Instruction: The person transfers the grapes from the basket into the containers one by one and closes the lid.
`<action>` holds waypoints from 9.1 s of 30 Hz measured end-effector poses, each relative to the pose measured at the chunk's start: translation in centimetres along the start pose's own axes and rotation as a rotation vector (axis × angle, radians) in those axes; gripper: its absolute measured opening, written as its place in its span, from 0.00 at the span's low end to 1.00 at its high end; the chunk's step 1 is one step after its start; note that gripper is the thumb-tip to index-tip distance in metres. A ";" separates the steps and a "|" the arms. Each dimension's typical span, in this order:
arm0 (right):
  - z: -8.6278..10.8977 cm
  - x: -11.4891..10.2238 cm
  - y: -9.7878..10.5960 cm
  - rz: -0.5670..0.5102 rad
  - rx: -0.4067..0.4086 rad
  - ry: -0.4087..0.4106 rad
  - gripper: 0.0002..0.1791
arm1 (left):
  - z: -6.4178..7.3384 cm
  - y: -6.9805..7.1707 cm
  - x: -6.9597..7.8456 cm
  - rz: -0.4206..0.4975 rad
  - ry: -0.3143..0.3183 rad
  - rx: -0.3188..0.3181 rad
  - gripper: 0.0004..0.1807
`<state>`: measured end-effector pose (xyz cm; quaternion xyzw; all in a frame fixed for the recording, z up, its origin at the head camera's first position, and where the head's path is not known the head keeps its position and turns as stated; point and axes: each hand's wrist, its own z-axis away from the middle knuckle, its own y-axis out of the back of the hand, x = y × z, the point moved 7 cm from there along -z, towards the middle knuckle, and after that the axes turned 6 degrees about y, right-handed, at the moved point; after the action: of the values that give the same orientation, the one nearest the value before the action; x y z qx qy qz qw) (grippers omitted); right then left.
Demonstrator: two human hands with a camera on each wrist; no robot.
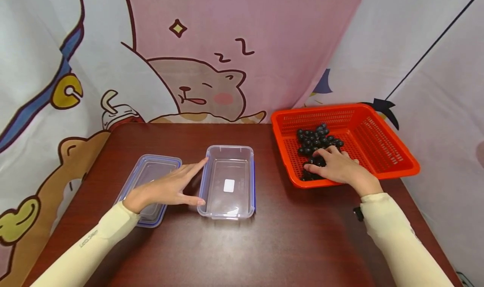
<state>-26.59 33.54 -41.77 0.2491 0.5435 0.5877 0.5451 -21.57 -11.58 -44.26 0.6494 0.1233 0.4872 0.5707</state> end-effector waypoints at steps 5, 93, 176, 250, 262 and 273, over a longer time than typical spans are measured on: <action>-0.2 0.1 -0.1 0.005 -0.040 -0.008 0.46 | 0.0 0.1 0.1 0.007 -0.001 -0.001 0.67; 2.3 -2.6 3.7 -0.340 0.269 0.044 0.26 | 0.2 -0.5 -0.1 0.006 -0.017 0.046 0.66; 2.5 -15.2 1.8 -0.444 0.579 0.269 0.12 | -0.1 -0.5 0.0 -0.030 0.006 0.026 0.71; -0.6 -24.6 -7.7 0.160 0.613 0.517 0.13 | -0.1 -0.5 -0.2 -0.045 0.019 0.009 0.71; -0.7 -23.7 -8.9 -0.026 0.418 0.683 0.38 | 0.0 -0.7 -0.1 -0.061 0.024 0.006 0.70; -0.5 -24.0 -9.5 -0.070 0.312 0.817 0.29 | -0.2 -0.8 0.0 -0.049 0.035 -0.007 0.70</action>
<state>-16.78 9.69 -43.37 0.0568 0.8050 0.5299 0.2607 -21.40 -11.25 -44.96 0.6354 0.1473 0.4851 0.5825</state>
